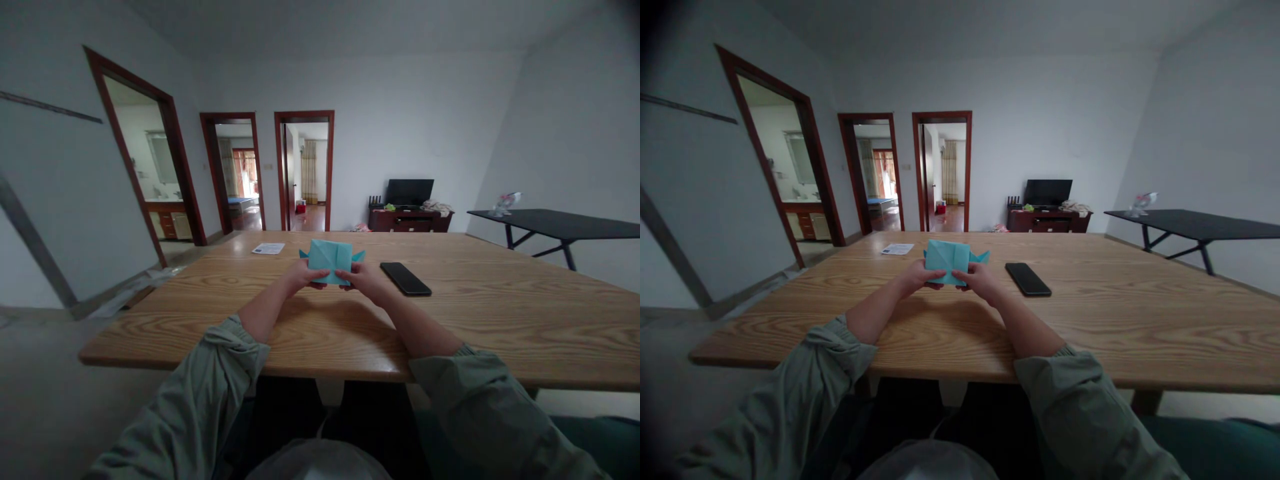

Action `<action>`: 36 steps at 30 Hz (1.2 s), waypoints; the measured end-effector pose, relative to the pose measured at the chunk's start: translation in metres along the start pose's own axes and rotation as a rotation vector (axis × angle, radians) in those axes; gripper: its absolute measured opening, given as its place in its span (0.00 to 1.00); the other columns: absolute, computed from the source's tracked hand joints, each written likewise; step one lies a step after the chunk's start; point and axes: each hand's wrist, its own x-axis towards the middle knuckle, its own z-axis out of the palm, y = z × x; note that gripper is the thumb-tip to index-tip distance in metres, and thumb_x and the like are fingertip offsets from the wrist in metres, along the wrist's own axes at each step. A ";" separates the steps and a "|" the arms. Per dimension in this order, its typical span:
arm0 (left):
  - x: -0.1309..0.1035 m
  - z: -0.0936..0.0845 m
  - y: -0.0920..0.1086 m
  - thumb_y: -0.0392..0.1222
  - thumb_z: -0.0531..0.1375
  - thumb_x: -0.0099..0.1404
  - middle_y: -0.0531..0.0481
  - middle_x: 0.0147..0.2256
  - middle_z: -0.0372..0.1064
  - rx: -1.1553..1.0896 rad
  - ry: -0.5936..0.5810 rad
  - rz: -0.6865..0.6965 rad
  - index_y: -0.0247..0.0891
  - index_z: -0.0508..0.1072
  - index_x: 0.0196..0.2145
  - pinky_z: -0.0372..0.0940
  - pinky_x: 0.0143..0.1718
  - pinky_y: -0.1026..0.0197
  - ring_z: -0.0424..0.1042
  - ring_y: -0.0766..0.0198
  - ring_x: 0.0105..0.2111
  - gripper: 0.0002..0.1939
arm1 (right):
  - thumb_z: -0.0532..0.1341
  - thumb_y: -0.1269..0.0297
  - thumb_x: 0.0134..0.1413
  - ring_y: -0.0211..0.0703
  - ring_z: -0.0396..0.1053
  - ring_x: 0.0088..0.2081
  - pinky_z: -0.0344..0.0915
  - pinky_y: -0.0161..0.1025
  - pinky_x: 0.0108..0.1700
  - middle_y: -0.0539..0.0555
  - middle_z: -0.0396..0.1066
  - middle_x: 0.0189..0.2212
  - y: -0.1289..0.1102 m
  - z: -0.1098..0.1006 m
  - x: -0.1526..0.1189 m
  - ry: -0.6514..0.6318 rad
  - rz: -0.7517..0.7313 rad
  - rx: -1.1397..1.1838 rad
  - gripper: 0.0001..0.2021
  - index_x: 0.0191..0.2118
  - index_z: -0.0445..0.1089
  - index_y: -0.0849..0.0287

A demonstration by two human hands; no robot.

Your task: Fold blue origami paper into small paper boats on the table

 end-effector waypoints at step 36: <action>0.004 -0.026 -0.016 0.58 0.66 0.48 0.52 0.19 0.66 0.493 -0.208 -0.137 0.37 0.74 0.32 0.54 0.16 0.65 0.63 0.65 0.15 0.22 | 0.59 0.62 0.52 0.33 0.60 0.18 0.55 0.30 0.20 0.43 0.60 0.19 0.015 -0.020 -0.005 0.036 0.039 -0.307 0.20 0.52 0.62 0.55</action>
